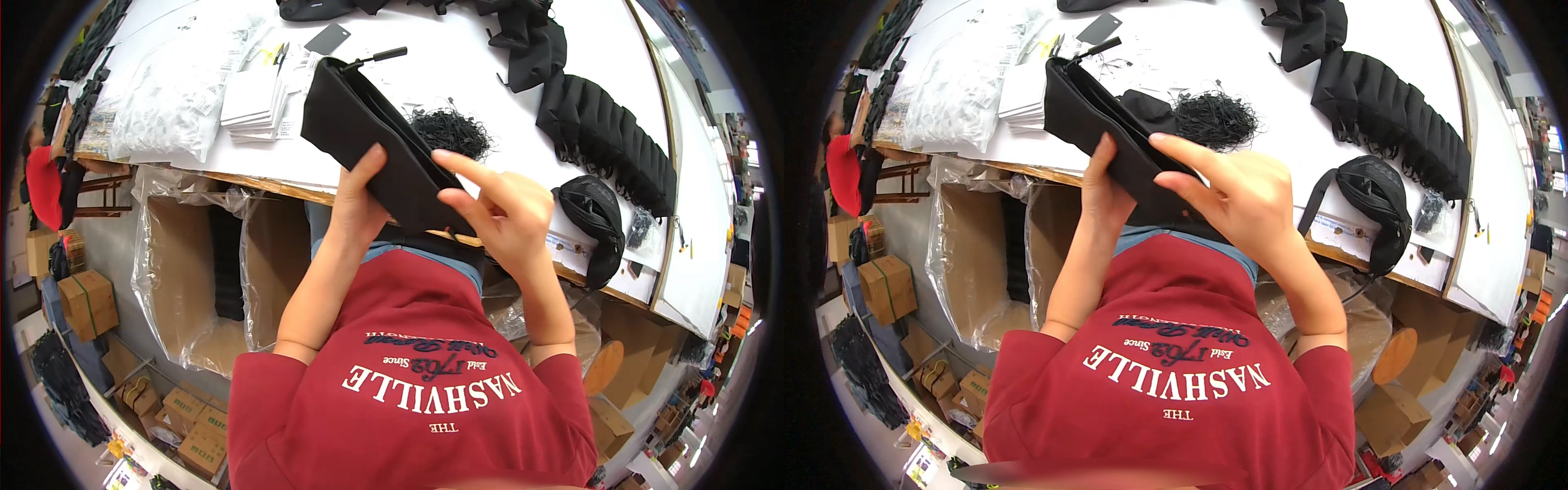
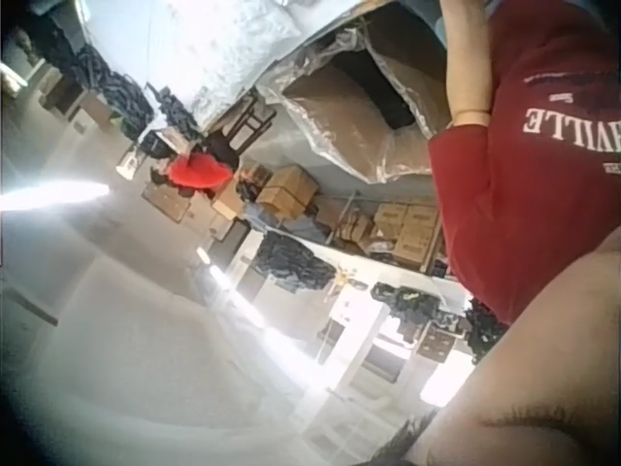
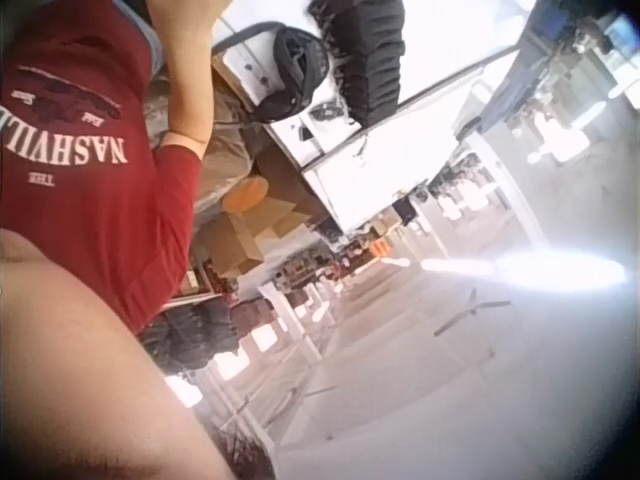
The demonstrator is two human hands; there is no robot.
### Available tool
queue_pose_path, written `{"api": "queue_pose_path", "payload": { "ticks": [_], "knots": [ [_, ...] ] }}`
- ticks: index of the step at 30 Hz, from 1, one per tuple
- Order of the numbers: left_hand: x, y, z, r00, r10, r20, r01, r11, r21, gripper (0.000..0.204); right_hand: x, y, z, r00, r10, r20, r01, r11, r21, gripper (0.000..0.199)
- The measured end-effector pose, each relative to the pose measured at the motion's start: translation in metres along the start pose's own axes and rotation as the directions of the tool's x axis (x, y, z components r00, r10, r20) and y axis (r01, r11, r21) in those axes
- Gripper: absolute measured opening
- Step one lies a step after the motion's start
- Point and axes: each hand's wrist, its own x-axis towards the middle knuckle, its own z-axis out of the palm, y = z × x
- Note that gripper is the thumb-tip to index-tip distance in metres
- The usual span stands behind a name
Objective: Placing tags inside small black drawstring pouches and organizing them on a workbench.
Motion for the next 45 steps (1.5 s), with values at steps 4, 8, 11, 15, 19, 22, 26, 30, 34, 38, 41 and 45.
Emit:
{"api": "queue_pose_path", "payload": {
  "ticks": [4,8,11,15,19,22,26,30,34,38,41,45],
  "knots": [
    [-0.002,0.011,0.003,0.999,0.037,-0.013,-0.037,0.998,-0.041,0.038,-0.016,0.004,0.009,0.968,0.127,-0.217,-0.099,0.986,0.135,0.03],
    [-0.007,0.014,0.009,0.989,0.137,0.063,-0.133,0.989,-0.063,0.031,-0.031,-0.002,0.027,0.926,0.165,-0.341,-0.069,0.959,0.275,0.016],
    [-0.008,0.016,0.01,0.986,0.167,-0.009,-0.167,0.986,0.013,0.037,-0.039,-0.01,0.031,0.91,0.273,-0.312,-0.154,0.922,0.356,0.01],
    [-0.012,0.02,0.013,0.989,0.147,0.013,-0.147,0.982,0.121,0.038,-0.04,0.009,0.017,0.952,0.216,-0.218,-0.145,0.942,0.303,0.015],
    [-0.018,0.018,0.035,0.996,-0.072,0.056,0.055,0.964,0.259,0.039,0.0,0.005,0.007,0.92,0.247,-0.305,-0.138,0.931,0.339,0.026],
    [-0.019,0.015,0.038,0.979,-0.18,0.097,0.143,0.94,0.309,0.04,0.01,0.013,0.007,0.924,0.235,-0.303,-0.137,0.94,0.312,0.031],
    [-0.02,0.012,0.037,0.968,-0.227,0.105,0.179,0.921,0.345,0.04,0.008,0.014,-0.003,0.95,0.182,-0.255,-0.155,0.98,0.121,0.029],
    [-0.017,0.008,0.031,0.962,-0.26,0.08,0.209,0.896,0.391,0.039,0.007,0.019,-0.007,0.96,0.148,-0.236,-0.144,0.989,0.032,0.017],
    [-0.015,0.008,0.032,0.963,-0.263,0.058,0.225,0.903,0.366,0.038,0.01,0.02,-0.008,0.963,0.104,-0.247,-0.125,0.99,-0.072,0.01],
    [-0.013,0.001,0.031,0.974,-0.225,0.028,0.203,0.921,0.333,0.035,0.005,0.017,-0.007,0.971,0.185,-0.153,-0.18,0.983,0.048,0.011],
    [-0.008,0.005,0.026,0.985,-0.174,-0.016,0.174,0.962,0.212,0.029,-0.003,0.005,-0.004,0.97,0.244,-0.011,-0.239,0.956,0.169,0.01],
    [-0.008,0.009,0.026,0.982,-0.191,0.007,0.184,0.956,0.23,0.031,-0.006,0.0,-0.009,0.95,0.3,0.086,-0.312,0.925,0.215,0.008]
  ]
}}
